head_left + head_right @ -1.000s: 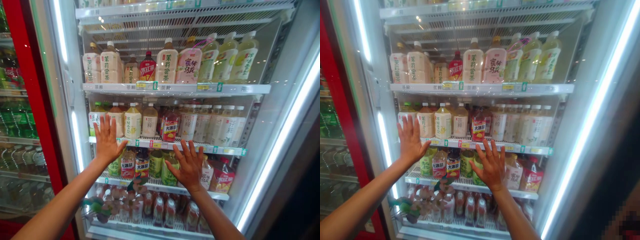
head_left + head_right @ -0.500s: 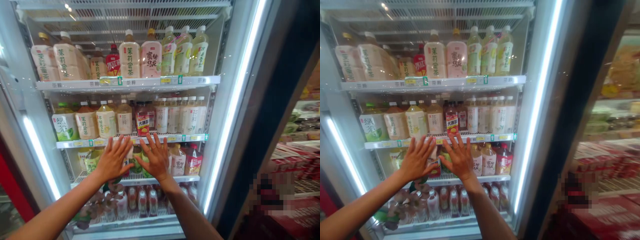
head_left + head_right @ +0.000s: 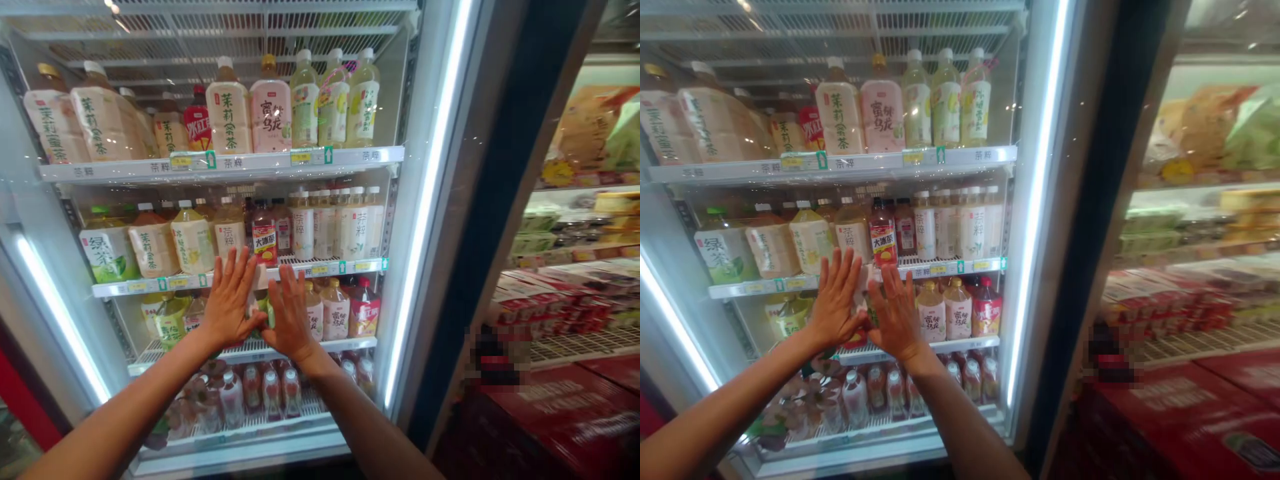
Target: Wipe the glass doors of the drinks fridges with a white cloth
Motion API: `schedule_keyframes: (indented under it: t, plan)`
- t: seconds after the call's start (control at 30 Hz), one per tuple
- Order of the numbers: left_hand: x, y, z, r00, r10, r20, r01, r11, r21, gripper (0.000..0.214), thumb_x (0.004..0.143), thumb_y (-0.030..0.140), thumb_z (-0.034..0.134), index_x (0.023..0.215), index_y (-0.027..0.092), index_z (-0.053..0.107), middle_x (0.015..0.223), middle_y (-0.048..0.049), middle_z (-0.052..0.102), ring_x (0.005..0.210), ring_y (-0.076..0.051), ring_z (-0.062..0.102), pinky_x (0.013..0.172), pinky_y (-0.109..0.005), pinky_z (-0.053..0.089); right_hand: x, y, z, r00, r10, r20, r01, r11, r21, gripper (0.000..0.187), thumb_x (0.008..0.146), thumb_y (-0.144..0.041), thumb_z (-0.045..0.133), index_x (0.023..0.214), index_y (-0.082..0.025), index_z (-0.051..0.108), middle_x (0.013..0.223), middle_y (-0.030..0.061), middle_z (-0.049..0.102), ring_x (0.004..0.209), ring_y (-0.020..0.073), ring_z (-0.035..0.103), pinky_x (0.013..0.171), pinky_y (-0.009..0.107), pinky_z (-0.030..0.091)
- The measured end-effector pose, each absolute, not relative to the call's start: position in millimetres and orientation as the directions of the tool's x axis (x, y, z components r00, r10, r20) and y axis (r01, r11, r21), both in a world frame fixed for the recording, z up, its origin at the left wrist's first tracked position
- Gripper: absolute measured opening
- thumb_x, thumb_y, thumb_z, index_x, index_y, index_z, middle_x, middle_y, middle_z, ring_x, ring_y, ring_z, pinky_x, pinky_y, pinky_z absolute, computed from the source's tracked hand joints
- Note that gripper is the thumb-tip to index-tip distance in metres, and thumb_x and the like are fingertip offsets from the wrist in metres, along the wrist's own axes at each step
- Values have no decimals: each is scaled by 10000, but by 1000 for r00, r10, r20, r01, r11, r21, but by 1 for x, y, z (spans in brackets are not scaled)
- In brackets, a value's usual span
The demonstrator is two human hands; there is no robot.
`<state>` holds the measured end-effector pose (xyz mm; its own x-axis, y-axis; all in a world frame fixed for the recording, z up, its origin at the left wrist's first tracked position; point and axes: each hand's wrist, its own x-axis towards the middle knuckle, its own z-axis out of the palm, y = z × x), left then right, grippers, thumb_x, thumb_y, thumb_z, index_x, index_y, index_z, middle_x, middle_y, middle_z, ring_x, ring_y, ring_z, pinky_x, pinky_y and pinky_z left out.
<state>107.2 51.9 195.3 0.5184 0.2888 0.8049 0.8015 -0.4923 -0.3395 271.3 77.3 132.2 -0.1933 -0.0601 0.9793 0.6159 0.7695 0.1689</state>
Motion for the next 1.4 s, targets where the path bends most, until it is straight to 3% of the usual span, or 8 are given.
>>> schedule_keyframes:
  t: [0.13, 0.23, 0.4, 0.6, 0.8, 0.97, 1.17, 1.4]
  plan:
    - [134, 54, 191, 405, 263, 876, 755, -636, -158, 891, 919, 758, -3, 1636, 237, -102, 1733, -150, -9, 1598, -336, -64, 1263, -652, 54, 264, 73, 128, -227, 12, 974, 530, 841, 113, 903, 960, -187, 429, 1629, -179, -177, 1733, 125, 36, 1598, 268, 101, 1239, 553, 366]
    - [139, 55, 197, 442, 223, 869, 682, -713, -163, 929, 920, 783, 96, 1630, 226, -124, 1728, -181, -5, 1597, -355, -33, 1262, -649, 111, 253, 82, 129, -318, 133, 939, 571, 818, 77, 889, 999, -277, 414, 1616, -145, -212, 1715, 164, 159, 1587, 239, 193, 1243, 494, 377]
    - [116, 42, 208, 581, 173, 796, 584, -769, -259, 841, 983, 683, 235, 1647, 234, -20, 1734, -143, -18, 1600, -348, 17, 1263, -606, 207, 248, 81, 134, -464, 290, 837, 672, 731, 120, 770, 978, -381, 543, 1629, -112, 234, 1694, 159, 249, 1597, 304, 140, 1305, 551, 196]
    - [35, 25, 234, 769, 274, 578, 614, -570, -546, 759, 995, 555, 444, 1641, 343, 107, 1724, -29, 164, 1600, -293, 102, 1305, -550, 46, 287, 84, 173, -559, 241, 793, 694, 660, 288, 791, 985, -664, 472, 1610, -207, 311, 1712, 101, 216, 1607, 303, 51, 1293, 615, 127]
    - [-21, 18, 252, 600, 282, 749, 786, -381, -486, 746, 1003, 471, 456, 1636, 382, 71, 1735, 36, 31, 1604, -285, 23, 1307, -545, -28, 319, 99, 176, -343, 245, 907, 830, 530, 171, 927, 1016, -594, 429, 1645, -113, -54, 1727, 158, 77, 1600, 299, -57, 1286, 608, 146]
    - [-14, 27, 243, 543, 277, 792, 823, -364, -437, 786, 1000, 477, 462, 1643, 324, 36, 1733, -26, 81, 1602, -287, 36, 1301, -555, -27, 319, 91, 150, -601, 196, 775, 720, 554, 418, 1048, 933, -660, 574, 1641, -58, 89, 1715, 210, 106, 1592, 344, -76, 1279, 580, 231]
    - [-6, 44, 260, 473, 222, 852, 863, -310, -399, 802, 999, 444, 479, 1637, 350, 2, 1736, -7, 31, 1601, -272, -7, 1297, -548, -67, 301, 93, 247, -405, 155, 901, 827, 482, 289, 933, 932, -637, 607, 1646, -221, 173, 1723, 118, -143, 1564, 410, -154, 1261, 696, 137]
    - [-41, 43, 303, 490, 205, 847, 859, -278, -430, 816, 994, 451, 470, 1636, 353, -25, 1737, -12, 63, 1602, -278, 9, 1299, -553, -51, 299, 91, 233, -822, 100, 561, 507, 579, 639, 1086, 886, -762, 567, 1631, -76, 175, 1695, 183, 218, 1597, 325, 107, 1300, 543, 223]
